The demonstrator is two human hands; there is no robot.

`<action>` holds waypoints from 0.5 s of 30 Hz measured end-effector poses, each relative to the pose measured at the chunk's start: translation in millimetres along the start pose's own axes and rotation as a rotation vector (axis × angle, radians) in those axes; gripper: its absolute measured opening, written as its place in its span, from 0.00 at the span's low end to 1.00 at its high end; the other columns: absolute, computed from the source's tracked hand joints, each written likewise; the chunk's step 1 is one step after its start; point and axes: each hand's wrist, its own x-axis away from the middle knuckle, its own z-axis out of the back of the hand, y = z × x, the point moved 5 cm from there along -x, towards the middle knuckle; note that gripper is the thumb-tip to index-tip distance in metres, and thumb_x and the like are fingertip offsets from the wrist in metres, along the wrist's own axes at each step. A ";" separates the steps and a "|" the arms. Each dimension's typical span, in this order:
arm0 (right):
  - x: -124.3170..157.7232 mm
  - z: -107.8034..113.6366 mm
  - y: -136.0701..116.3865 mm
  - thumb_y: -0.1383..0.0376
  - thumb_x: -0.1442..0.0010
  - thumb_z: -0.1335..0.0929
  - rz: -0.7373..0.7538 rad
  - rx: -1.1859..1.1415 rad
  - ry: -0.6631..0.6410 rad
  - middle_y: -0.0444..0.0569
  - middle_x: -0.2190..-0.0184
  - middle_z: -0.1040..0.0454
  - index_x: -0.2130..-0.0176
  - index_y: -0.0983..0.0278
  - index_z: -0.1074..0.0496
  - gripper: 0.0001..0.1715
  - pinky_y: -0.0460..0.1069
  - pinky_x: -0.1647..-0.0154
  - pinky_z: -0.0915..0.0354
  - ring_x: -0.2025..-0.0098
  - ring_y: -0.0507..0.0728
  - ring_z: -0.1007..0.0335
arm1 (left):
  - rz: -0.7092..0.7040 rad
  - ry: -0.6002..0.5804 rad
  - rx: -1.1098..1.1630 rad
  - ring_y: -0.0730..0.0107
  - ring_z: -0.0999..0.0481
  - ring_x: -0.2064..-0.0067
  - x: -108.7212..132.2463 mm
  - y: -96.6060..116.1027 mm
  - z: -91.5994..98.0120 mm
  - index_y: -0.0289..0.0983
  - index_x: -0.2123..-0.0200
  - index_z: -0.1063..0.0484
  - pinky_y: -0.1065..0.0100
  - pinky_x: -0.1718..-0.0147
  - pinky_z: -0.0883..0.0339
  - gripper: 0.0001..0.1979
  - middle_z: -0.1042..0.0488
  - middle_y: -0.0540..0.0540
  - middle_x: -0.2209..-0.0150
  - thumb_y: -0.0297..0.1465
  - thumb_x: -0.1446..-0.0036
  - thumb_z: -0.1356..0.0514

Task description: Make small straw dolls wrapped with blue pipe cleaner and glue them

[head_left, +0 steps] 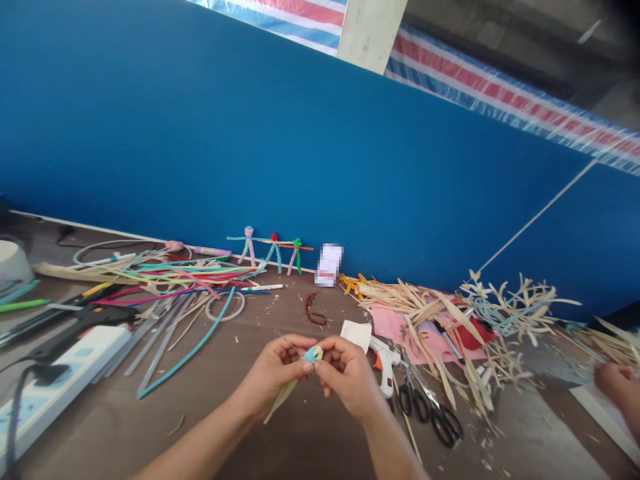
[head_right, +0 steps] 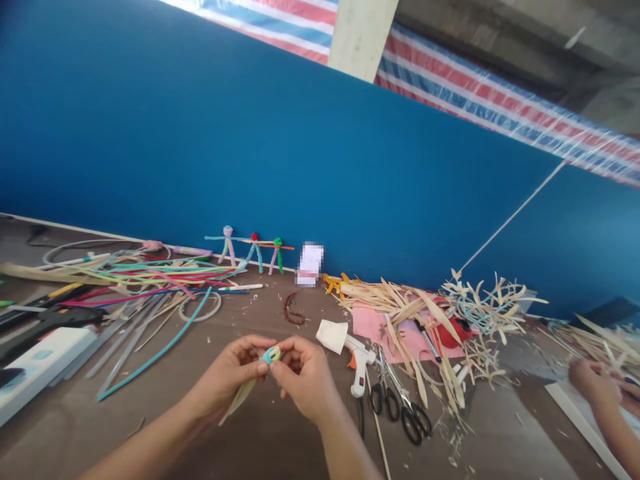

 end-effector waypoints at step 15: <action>-12.7 -3.3 13.0 0.61 0.55 0.31 -0.072 -0.120 -0.007 0.41 0.81 0.33 0.72 0.67 0.35 0.13 0.40 0.87 0.42 0.84 0.45 0.42 | 0.202 -0.051 0.210 0.84 0.35 0.84 -7.9 -10.9 9.4 0.32 0.70 0.28 0.82 0.85 0.43 0.15 0.29 0.50 0.80 0.30 0.65 0.33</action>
